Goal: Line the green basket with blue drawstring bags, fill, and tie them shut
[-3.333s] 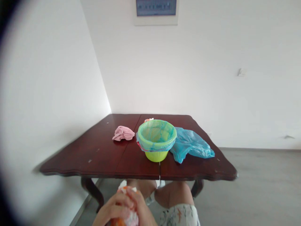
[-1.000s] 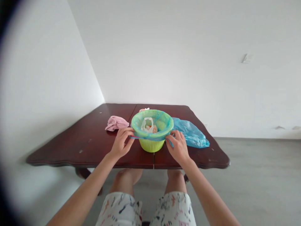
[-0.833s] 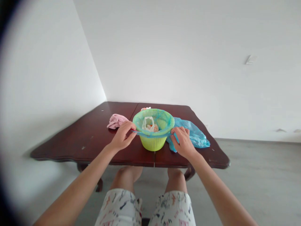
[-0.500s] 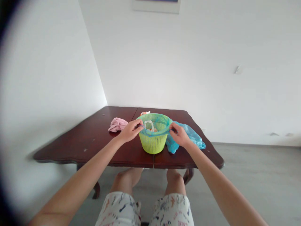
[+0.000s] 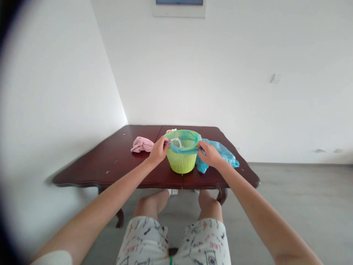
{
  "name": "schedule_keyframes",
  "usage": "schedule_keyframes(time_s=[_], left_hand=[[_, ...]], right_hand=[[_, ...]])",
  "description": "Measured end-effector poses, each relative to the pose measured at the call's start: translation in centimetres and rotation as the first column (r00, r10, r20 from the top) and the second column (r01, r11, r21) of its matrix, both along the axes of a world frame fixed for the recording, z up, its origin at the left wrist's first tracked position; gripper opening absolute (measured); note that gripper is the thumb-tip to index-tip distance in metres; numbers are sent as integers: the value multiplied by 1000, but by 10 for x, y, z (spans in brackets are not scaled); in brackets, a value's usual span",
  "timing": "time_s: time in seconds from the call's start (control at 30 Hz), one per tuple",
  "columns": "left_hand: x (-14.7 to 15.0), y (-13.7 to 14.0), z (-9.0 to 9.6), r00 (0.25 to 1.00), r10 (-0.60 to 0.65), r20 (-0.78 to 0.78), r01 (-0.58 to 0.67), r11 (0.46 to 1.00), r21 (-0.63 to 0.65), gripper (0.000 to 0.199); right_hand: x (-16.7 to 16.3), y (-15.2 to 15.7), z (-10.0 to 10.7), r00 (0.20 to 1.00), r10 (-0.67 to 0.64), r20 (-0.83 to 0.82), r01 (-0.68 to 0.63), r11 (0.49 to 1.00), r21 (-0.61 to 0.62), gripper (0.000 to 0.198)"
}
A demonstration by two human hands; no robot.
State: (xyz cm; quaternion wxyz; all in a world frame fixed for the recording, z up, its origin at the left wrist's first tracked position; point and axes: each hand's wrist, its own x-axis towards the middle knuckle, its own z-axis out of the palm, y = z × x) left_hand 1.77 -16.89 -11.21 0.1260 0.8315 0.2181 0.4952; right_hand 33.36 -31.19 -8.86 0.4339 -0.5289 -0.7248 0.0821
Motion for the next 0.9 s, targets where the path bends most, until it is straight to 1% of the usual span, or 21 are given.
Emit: schedule_keyframes(time_s=[0.1, 0.2, 0.3, 0.4, 0.53, 0.63, 0.7, 0.73, 0.8, 0.83, 0.9], left_hand=[[3, 4, 6, 998, 43, 45, -41, 998, -52, 23], [1, 10, 18, 999, 36, 29, -34, 997, -76, 30], [-7, 20, 29, 997, -29, -66, 25, 998, -59, 42], [-20, 37, 40, 979, -89, -183, 85, 996, -30, 57], [-35, 66, 57, 945, -122, -303, 125, 992, -10, 76], [-41, 85, 74, 915, -111, -387, 140, 989, 47, 82], [-42, 94, 86, 878, -73, -474, 137, 985, 101, 79], [-41, 98, 92, 855, -49, -517, 123, 986, 109, 74], [-39, 102, 103, 823, -9, -568, 70, 994, 85, 60], [-38, 104, 107, 821, 12, -571, 34, 997, 69, 51], [-38, 106, 114, 841, 63, -538, -37, 998, 59, 35]], right_hand=[[4, 9, -2, 999, -11, -52, 8, 999, -46, 9], [14, 21, -3, 991, -65, -113, 59, 997, -51, 8], [27, 30, -2, 986, -114, -125, 113, 994, -14, 6], [40, 40, -1, 988, -135, -82, 137, 990, 22, 4], [60, 62, -2, 983, -180, -28, 181, 983, 31, 12], [73, 83, -3, 970, -239, -51, 240, 971, 12, 16], [79, 98, 0, 956, -279, -96, 279, 960, -12, 19], [81, 105, 3, 948, -294, -126, 293, 956, -28, 20], [82, 118, 13, 929, -312, -198, 306, 950, -61, 19], [81, 124, 18, 919, -313, -241, 304, 950, -75, 17], [76, 131, 30, 888, -301, -348, 290, 953, -86, 13]])
